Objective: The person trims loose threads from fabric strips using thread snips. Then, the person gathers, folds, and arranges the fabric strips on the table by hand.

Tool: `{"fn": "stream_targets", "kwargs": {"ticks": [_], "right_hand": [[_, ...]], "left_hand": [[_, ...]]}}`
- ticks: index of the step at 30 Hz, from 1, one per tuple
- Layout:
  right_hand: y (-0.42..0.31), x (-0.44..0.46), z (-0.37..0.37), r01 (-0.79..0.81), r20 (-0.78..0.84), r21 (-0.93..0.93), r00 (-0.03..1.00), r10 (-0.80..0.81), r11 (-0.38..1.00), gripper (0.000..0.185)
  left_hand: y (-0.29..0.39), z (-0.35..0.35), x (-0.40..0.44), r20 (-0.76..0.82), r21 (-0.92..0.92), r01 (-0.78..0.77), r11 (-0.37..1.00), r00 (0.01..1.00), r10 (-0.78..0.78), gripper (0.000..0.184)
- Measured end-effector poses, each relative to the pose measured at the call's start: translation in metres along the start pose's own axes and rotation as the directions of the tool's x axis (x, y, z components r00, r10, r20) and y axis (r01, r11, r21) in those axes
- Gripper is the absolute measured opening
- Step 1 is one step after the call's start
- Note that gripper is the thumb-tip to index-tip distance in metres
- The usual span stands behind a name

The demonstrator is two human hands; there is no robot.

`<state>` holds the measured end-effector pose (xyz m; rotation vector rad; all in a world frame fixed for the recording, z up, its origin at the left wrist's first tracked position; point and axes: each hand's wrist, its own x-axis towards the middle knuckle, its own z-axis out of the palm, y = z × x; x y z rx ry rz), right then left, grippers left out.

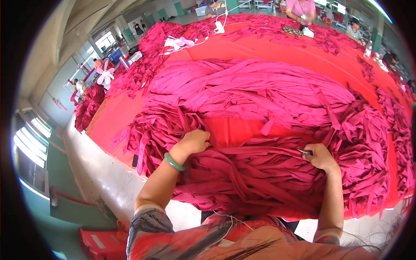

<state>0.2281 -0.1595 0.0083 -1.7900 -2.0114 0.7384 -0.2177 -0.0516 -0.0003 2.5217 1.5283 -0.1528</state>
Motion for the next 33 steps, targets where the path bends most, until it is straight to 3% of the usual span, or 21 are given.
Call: {"fn": "stream_targets", "kwargs": {"ticks": [2, 5, 6, 8, 9, 12, 13, 15, 16, 17, 19, 20, 21, 24, 26, 27, 30, 33], "right_hand": [[0.001, 0.001, 0.0, 0.0, 0.009, -0.011, 1.0, 0.001, 1.0, 0.013], [-0.019, 0.003, -0.011, 0.006, 0.012, -0.054, 1.0, -0.005, 0.999, 0.012], [-0.024, 0.007, -0.01, 0.08, -0.06, -0.102, 0.994, -0.087, 0.992, 0.012], [-0.032, 0.018, -0.007, 0.204, -0.194, -0.215, 0.95, -0.246, 0.955, 0.012], [-0.042, 0.024, -0.006, 0.2, -0.237, -0.179, 0.942, -0.24, 0.963, 0.012], [-0.059, 0.049, -0.001, 0.223, -0.325, -0.159, 0.908, -0.264, 0.962, 0.015], [-0.059, 0.063, 0.006, 0.225, -0.371, -0.159, 0.889, -0.27, 0.961, 0.019], [-0.062, 0.085, 0.02, 0.204, -0.415, -0.16, 0.874, -0.253, 0.966, 0.028], [-0.063, 0.093, 0.026, 0.18, -0.417, -0.164, 0.878, -0.233, 0.97, 0.032], [-0.056, 0.105, 0.038, 0.173, -0.412, -0.168, 0.882, -0.229, 0.97, 0.033], [-0.045, 0.124, 0.052, 0.167, -0.403, -0.178, 0.887, -0.226, 0.97, 0.035], [-0.039, 0.124, 0.053, 0.154, -0.37, -0.165, 0.906, -0.206, 0.974, 0.035], [-0.038, 0.121, 0.053, 0.145, -0.332, -0.15, 0.924, -0.188, 0.978, 0.034], [-0.033, 0.121, 0.05, 0.197, -0.345, -0.062, 0.916, -0.206, 0.978, 0.025], [-0.039, 0.116, 0.037, 0.172, -0.392, 0.002, 0.906, -0.157, 0.985, 0.021], [-0.037, 0.117, 0.034, 0.217, -0.493, 0.05, 0.855, -0.165, 0.975, 0.016], [-0.036, 0.129, 0.026, 0.199, -0.536, 0.204, 0.842, -0.061, 0.959, 0.02], [-0.046, 0.145, 0.031, 0.321, -0.52, 0.228, 0.838, -0.164, 0.919, 0.023]], "left_hand": [[-0.005, -0.001, 0.011, -0.23, -0.067, -0.069, 0.995, 0.972, 0.051, 0.019], [0.006, -0.015, 0.038, -0.519, -0.117, -0.168, 0.979, 0.851, 0.083, 0.015], [0.01, -0.017, 0.049, -0.591, -0.133, -0.223, 0.966, 0.8, 0.104, 0.016], [0.031, -0.021, 0.065, -0.609, -0.15, -0.245, 0.958, 0.786, 0.106, 0.018], [0.044, -0.024, 0.073, -0.619, -0.156, -0.259, 0.953, 0.778, 0.11, 0.019], [0.083, -0.022, 0.086, -0.537, -0.225, -0.469, 0.854, 0.791, 0.293, 0.02], [0.093, -0.021, 0.089, -0.439, -0.219, -0.481, 0.849, 0.826, 0.355, 0.024], [0.104, -0.006, 0.095, -0.412, -0.235, -0.467, 0.853, 0.842, 0.348, 0.031], [0.108, 0.004, 0.101, -0.4, -0.239, -0.459, 0.856, 0.85, 0.344, 0.034], [0.101, 0.022, 0.115, -0.517, -0.193, -0.502, 0.843, 0.782, 0.348, 0.045], [0.097, 0.038, 0.123, -0.429, -0.616, -0.344, 0.709, 0.901, 0.064, 0.052], [0.094, 0.046, 0.125, -0.33, -0.784, -0.236, 0.574, 0.942, -0.064, 0.055], [0.089, 0.05, 0.124, -0.241, -0.893, -0.19, 0.407, 0.967, -0.078, 0.058], [0.075, 0.059, 0.128, -0.153, -0.97, -0.141, 0.2, 0.987, -0.051, 0.056], [0.074, 0.061, 0.126, -0.15, -0.97, -0.137, 0.199, 0.987, -0.051, 0.054], [0.075, 0.059, 0.125, -0.15, -0.97, -0.137, 0.2, 0.988, -0.049, 0.052], [0.071, 0.053, 0.126, -0.075, -0.99, -0.069, 0.126, 0.996, -0.044, 0.05], [0.068, 0.054, 0.127, -0.071, -0.994, -0.068, 0.081, 0.997, -0.031, 0.043]]}}
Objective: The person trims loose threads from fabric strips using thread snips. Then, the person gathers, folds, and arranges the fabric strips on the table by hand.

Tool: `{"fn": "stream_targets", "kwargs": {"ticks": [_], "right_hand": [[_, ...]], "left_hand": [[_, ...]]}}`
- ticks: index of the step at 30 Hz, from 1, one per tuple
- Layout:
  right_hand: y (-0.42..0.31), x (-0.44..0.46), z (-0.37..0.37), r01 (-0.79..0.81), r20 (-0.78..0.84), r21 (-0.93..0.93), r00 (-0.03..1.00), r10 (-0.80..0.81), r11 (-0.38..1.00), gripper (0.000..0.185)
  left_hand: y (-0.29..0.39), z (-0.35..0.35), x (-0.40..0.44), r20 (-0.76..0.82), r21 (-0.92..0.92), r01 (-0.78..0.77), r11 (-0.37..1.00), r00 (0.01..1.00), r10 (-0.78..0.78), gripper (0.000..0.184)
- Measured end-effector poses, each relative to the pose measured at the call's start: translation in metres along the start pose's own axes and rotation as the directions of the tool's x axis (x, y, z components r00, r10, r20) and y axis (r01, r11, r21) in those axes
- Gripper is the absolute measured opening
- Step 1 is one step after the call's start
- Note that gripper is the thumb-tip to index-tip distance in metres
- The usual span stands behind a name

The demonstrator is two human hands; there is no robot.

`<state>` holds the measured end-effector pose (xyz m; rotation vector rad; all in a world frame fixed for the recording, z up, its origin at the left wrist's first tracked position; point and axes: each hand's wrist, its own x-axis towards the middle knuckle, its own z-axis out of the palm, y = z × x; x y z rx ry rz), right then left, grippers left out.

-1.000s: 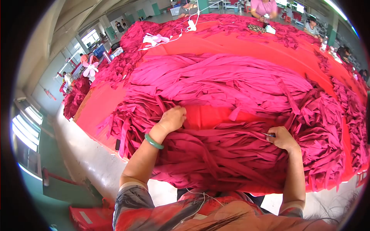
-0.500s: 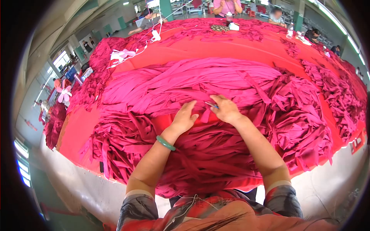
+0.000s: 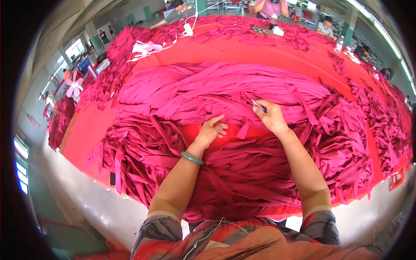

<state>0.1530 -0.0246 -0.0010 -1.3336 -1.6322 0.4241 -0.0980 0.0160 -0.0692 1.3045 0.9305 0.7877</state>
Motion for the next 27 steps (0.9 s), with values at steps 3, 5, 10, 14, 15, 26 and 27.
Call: {"fn": "stream_targets", "kwargs": {"ticks": [3, 5, 10, 14, 15, 26, 27], "right_hand": [[-0.006, 0.01, 0.032, 0.144, -0.008, -0.121, 0.989, -0.146, 0.982, 0.023], [-0.007, 0.013, 0.044, 0.171, 0.077, -0.259, 0.985, -0.156, 0.951, 0.021], [-0.054, -0.016, 0.049, 0.383, 0.209, -0.349, 0.922, -0.327, 0.855, 0.017], [-0.057, -0.039, 0.052, 0.433, 0.329, -0.335, 0.886, -0.327, 0.837, 0.017], [-0.052, -0.042, 0.051, 0.443, 0.362, -0.321, 0.874, -0.324, 0.837, 0.017], [-0.017, -0.045, 0.004, 0.082, -0.323, -0.049, 0.942, -0.094, 0.995, 0.012], [-0.017, -0.043, 0.002, 0.178, -0.281, -0.16, 0.935, -0.218, 0.971, 0.014]], "left_hand": [[0.001, -0.004, -0.002, 0.076, -0.009, 0.042, 0.999, 0.996, -0.042, 0.037], [0.006, -0.002, -0.007, 0.116, -0.046, 0.045, 0.998, 0.992, -0.039, 0.033], [0.02, 0.004, -0.013, 0.139, -0.462, 0.111, 0.88, 0.989, -0.052, 0.033], [0.014, -0.003, -0.008, 0.187, -0.678, 0.157, 0.718, 0.982, -0.038, 0.021], [0.013, -0.003, -0.008, 0.215, -0.695, 0.171, 0.698, 0.976, -0.025, 0.018], [0.005, -0.003, -0.011, 0.124, -0.816, 0.026, 0.577, 0.983, 0.132, 0.011], [0.008, -0.001, -0.012, 0.134, -0.817, 0.033, 0.576, 0.982, 0.133, 0.011]]}}
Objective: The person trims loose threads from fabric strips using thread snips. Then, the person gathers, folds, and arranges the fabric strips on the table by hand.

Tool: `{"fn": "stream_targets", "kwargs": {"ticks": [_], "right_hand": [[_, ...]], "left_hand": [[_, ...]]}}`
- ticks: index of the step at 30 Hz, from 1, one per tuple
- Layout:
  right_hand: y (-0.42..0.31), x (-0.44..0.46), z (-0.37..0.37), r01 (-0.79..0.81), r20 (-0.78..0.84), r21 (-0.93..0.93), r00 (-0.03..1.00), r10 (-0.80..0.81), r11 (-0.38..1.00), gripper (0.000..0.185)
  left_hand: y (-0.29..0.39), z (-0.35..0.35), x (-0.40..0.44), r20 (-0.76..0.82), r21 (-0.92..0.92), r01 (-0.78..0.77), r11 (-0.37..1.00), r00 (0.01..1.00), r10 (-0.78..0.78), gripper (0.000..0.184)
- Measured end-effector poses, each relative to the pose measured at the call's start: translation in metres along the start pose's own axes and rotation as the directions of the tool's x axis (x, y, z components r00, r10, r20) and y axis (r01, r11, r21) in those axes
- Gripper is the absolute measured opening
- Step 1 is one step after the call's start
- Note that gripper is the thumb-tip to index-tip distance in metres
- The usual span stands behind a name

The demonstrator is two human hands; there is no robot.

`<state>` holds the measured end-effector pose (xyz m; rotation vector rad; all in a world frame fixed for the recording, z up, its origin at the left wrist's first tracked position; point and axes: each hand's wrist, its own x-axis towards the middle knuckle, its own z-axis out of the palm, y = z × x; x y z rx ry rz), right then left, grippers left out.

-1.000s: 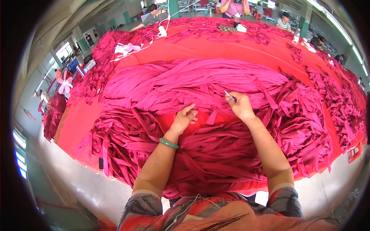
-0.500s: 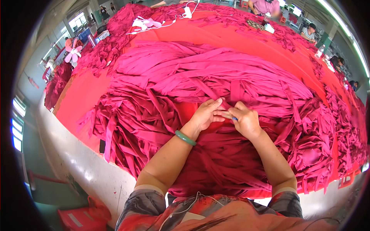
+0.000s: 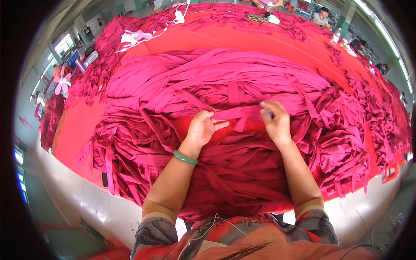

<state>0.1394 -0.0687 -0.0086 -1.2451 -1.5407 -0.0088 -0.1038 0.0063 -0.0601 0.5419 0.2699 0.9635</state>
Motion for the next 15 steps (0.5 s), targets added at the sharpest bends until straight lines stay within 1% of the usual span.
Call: {"fn": "stream_targets", "kwargs": {"ticks": [1, 2, 4, 5, 6, 7, 8, 9, 10, 11, 12, 13, 14, 15], "right_hand": [[-0.002, -0.003, -0.001, -0.058, 0.101, -0.078, 0.993, 0.066, 0.995, 0.019], [0.002, -0.007, 0.001, -0.077, 0.164, -0.117, 0.982, 0.096, 0.99, 0.018], [0.005, -0.012, -0.001, -0.193, 0.326, -0.11, 0.919, 0.219, 0.975, 0.015], [0.005, -0.016, -0.001, -0.168, 0.311, -0.109, 0.93, 0.195, 0.98, 0.013], [0.004, -0.017, -0.004, -0.184, 0.333, -0.102, 0.92, 0.208, 0.978, 0.014], [0.004, -0.018, -0.007, -0.203, 0.353, -0.094, 0.908, 0.223, 0.975, 0.014], [0.006, -0.02, -0.011, -0.222, 0.374, -0.086, 0.896, 0.238, 0.971, 0.014], [0.008, -0.022, -0.013, -0.206, 0.361, -0.07, 0.907, 0.217, 0.976, 0.012], [0.009, -0.024, -0.015, -0.264, 0.362, -0.036, 0.895, 0.259, 0.964, 0.011], [0.008, -0.026, -0.017, -0.318, 0.365, 0.0, 0.883, 0.296, 0.948, 0.011], [0.007, -0.026, -0.019, -0.369, 0.368, 0.036, 0.869, 0.331, 0.929, 0.011], [0.008, -0.029, -0.019, -0.403, 0.358, 0.075, 0.865, 0.352, 0.912, 0.011], [0.01, -0.032, -0.019, -0.435, 0.351, 0.114, 0.858, 0.374, 0.893, 0.012], [0.012, -0.034, -0.018, -0.465, 0.346, 0.153, 0.852, 0.393, 0.872, 0.012]], "left_hand": [[0.0, 0.005, 0.0, 0.01, -0.013, 0.027, 1.0, 1.0, -0.027, 0.015], [0.001, 0.009, 0.001, -0.018, 0.078, 0.138, 0.987, 0.99, -0.137, 0.017], [0.007, 0.019, 0.001, -0.108, 0.246, 0.348, 0.905, 0.937, -0.331, 0.022], [0.009, 0.024, 0.001, -0.248, 0.509, 0.482, 0.713, 0.875, -0.415, 0.031], [0.012, 0.057, -0.007, -0.344, 0.813, 0.461, 0.356, 0.873, -0.346, 0.036], [0.017, 0.086, -0.015, -0.335, 0.927, 0.368, 0.066, 0.896, -0.293, 0.034], [0.018, 0.102, -0.019, -0.307, 0.939, 0.25, -0.238, 0.919, -0.248, 0.033], [0.012, 0.103, -0.015, -0.124, 0.984, 0.118, -0.135, 0.991, -0.041, 0.032], [0.007, 0.101, -0.008, 0.052, 0.997, -0.041, -0.065, 0.981, 0.186, 0.031], [0.007, 0.102, 0.002, 0.217, 0.972, -0.178, -0.151, 0.926, 0.31, 0.022], [0.002, 0.107, 0.012, 0.106, 0.991, -0.125, 0.044, 0.947, 0.303, 0.02], [-0.009, 0.115, 0.022, -0.004, 0.97, -0.063, 0.236, 0.962, 0.273, 0.019], [-0.021, 0.12, 0.032, -0.109, 0.908, 0.006, 0.418, 0.969, 0.223, 0.02], [-0.03, 0.117, 0.042, -0.158, 0.899, 0.08, 0.431, 0.976, 0.148, 0.021]]}}
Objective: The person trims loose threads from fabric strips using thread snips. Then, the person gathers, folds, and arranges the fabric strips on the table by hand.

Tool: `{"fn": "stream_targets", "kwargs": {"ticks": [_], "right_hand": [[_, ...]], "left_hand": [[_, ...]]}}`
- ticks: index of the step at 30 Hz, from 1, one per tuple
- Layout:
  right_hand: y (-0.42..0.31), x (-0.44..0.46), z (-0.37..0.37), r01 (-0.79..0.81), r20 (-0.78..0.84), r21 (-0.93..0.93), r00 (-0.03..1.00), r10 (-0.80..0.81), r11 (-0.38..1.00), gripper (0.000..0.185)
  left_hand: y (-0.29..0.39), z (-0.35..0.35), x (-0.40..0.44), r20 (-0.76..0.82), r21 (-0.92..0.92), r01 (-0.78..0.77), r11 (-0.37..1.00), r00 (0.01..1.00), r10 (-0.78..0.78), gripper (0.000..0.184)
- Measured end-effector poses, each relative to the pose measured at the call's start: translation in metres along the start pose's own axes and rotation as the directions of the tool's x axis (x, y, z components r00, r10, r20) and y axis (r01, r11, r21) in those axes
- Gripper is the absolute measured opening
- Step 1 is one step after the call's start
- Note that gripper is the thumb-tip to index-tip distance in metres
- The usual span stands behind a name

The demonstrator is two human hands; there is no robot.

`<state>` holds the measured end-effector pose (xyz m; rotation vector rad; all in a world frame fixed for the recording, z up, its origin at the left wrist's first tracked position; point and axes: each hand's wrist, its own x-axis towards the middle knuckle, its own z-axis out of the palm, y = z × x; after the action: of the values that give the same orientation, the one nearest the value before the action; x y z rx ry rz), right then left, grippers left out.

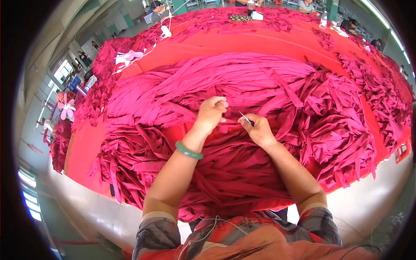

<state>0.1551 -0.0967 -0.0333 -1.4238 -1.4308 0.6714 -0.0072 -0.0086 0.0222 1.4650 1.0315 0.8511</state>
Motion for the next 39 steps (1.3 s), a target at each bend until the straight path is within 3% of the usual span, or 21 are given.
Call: {"fn": "stream_targets", "kwargs": {"ticks": [2, 5, 6, 9, 10, 11, 13, 17, 20, 23, 26, 35, 39], "right_hand": [[0.011, 0.001, 0.003, -0.001, 0.013, 0.062, 1.0, 0.0, 0.998, 0.012], [0.011, -0.002, 0.0, -0.064, 0.077, 0.092, 0.995, 0.057, 0.994, 0.015], [0.011, -0.002, -0.002, -0.093, 0.107, 0.087, 0.991, 0.083, 0.992, 0.016], [0.013, 0.004, 0.0, 0.035, -0.049, 0.284, 0.999, -0.022, 0.958, 0.02], [0.013, 0.008, -0.003, -0.04, -0.019, 0.351, 0.999, 0.05, 0.936, 0.031], [0.013, 0.011, -0.009, -0.019, -0.1, 0.331, 0.993, 0.055, 0.944, 0.041], [-0.001, 0.013, -0.027, -0.246, 0.088, 0.424, 0.969, 0.231, 0.872, 0.045], [0.008, 0.031, -0.025, -0.281, 0.162, 0.31, 0.957, 0.24, 0.908, 0.04], [0.009, 0.039, -0.021, -0.315, 0.187, 0.301, 0.945, 0.268, 0.9, 0.039], [0.009, 0.045, -0.015, -0.325, 0.203, 0.294, 0.94, 0.273, 0.899, 0.039], [0.011, 0.049, -0.012, -0.305, 0.214, 0.271, 0.944, 0.252, 0.913, 0.039], [0.01, 0.049, -0.016, -0.25, 0.257, 0.346, 0.952, 0.164, 0.904, 0.039], [0.01, 0.05, -0.016, -0.245, 0.26, 0.358, 0.953, 0.157, 0.901, 0.039]], "left_hand": [[-0.017, 0.017, 0.021, 0.042, -0.039, 0.103, 0.994, 0.994, -0.101, 0.021], [-0.031, 0.026, 0.034, 0.078, -0.115, 0.077, 0.99, 0.995, -0.068, 0.02], [-0.03, 0.033, 0.031, 0.019, -0.134, 0.05, 0.99, 0.999, -0.048, 0.015], [-0.056, 0.041, 0.037, -0.136, -0.212, -0.209, 0.955, 0.974, 0.183, 0.011], [-0.063, 0.043, 0.038, -0.182, -0.18, -0.215, 0.96, 0.966, 0.182, 0.009], [-0.07, 0.043, 0.041, -0.181, -0.175, -0.222, 0.959, 0.965, 0.19, 0.009], [-0.077, 0.043, 0.043, -0.182, -0.167, -0.231, 0.958, 0.963, 0.201, 0.009], [-0.066, 0.041, 0.033, -0.197, 0.02, -0.299, 0.954, 0.934, 0.297, 0.007], [-0.075, 0.039, 0.035, -0.184, -0.024, -0.39, 0.921, 0.907, 0.379, 0.006], [-0.061, 0.034, 0.025, -0.127, 0.064, -0.373, 0.925, 0.917, 0.379, 0.007], [-0.059, 0.035, 0.024, -0.118, -0.007, -0.409, 0.912, 0.906, 0.406, 0.006], [-0.056, 0.035, 0.023, -0.049, -0.263, -0.325, 0.908, 0.945, 0.324, 0.011], [-0.056, 0.035, 0.022, -0.027, -0.283, -0.325, 0.902, 0.943, 0.331, 0.011]]}}
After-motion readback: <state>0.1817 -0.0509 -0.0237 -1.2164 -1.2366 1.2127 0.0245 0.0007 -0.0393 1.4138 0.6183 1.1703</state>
